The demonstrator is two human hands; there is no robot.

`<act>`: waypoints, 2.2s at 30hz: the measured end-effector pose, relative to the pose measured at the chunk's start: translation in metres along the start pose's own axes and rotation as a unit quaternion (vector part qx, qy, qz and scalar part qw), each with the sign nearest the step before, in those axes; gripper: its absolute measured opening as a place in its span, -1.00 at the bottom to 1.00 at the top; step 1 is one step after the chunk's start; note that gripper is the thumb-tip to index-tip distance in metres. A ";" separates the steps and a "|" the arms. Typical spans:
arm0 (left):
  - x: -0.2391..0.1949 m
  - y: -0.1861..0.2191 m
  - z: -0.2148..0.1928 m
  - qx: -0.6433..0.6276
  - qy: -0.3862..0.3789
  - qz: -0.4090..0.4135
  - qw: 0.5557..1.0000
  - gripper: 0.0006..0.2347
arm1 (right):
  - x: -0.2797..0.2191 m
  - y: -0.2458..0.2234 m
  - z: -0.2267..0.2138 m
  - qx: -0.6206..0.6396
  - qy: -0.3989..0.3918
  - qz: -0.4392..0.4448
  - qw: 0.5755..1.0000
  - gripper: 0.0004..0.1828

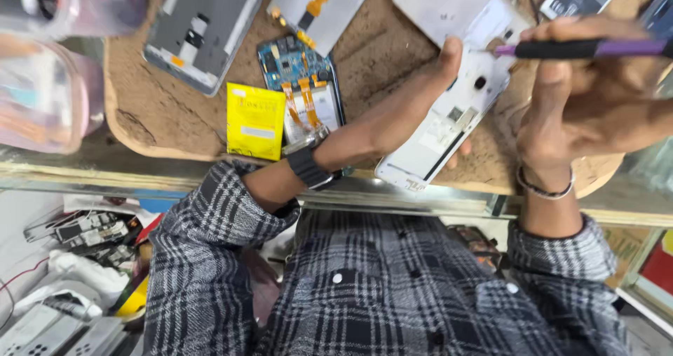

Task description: The person disassembles a white smartphone, removes the back cover, and uses a screwdriver to remove screws from the internal frame. They then detach the display assembly and place it on the workbench.

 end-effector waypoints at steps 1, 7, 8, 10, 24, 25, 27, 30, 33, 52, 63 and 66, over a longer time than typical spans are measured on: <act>0.000 0.000 -0.001 0.003 0.002 -0.017 1.000 -0.13 | 0.003 -0.003 0.002 -0.005 0.002 0.010 1.000 -0.27; 0.000 -0.004 -0.002 0.001 -0.001 -0.075 0.997 -0.15 | 0.017 -0.028 0.005 -0.113 -0.038 0.031 0.992 -0.12; 0.000 -0.005 -0.002 -0.004 0.001 -0.073 0.997 -0.15 | 0.020 -0.031 0.005 -0.123 -0.049 0.042 0.990 -0.11; 0.000 -0.008 -0.001 -0.017 0.005 -0.062 0.998 -0.17 | 0.024 -0.035 0.008 -0.098 -0.045 0.088 0.990 -0.16; -0.006 0.011 0.012 -0.061 0.017 -0.061 0.996 -0.22 | 0.028 -0.034 0.009 -0.054 -0.020 0.014 0.998 -0.07; -0.005 0.011 0.010 -0.056 0.020 -0.060 0.996 -0.22 | 0.028 -0.032 0.008 -0.065 -0.020 0.014 0.998 -0.04; -0.005 0.009 0.008 -0.073 0.010 -0.065 0.995 -0.21 | 0.028 -0.029 0.009 -0.064 -0.018 0.015 0.998 -0.03; -0.008 0.007 0.005 -0.074 0.008 -0.084 0.994 -0.20 | 0.022 -0.027 0.013 -0.014 -0.008 0.006 1.000 -0.11; -0.005 0.014 0.006 -0.076 0.020 -0.080 0.994 -0.21 | 0.028 -0.030 0.011 -0.106 -0.035 0.012 0.994 -0.05; -0.003 -0.004 0.002 -0.080 -0.013 -0.103 0.991 -0.22 | 0.030 -0.026 0.002 -0.069 -0.023 0.054 0.996 0.03; -0.002 -0.005 0.003 -0.134 -0.023 -0.134 0.982 -0.18 | 0.017 -0.023 -0.006 0.033 -0.024 0.099 0.994 -0.05; -0.004 -0.004 0.004 -0.133 -0.020 -0.134 0.982 -0.19 | 0.017 -0.020 -0.010 0.040 -0.019 0.145 0.988 -0.03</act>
Point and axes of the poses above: each hand's wrist, its own x-axis towards the middle knuckle, its own z-axis out of the palm, y = z × x, the point moved 2 cm from there along x, towards the middle knuckle, and after that the axes turned 3 degrees about -y, right-handed, at the moved point
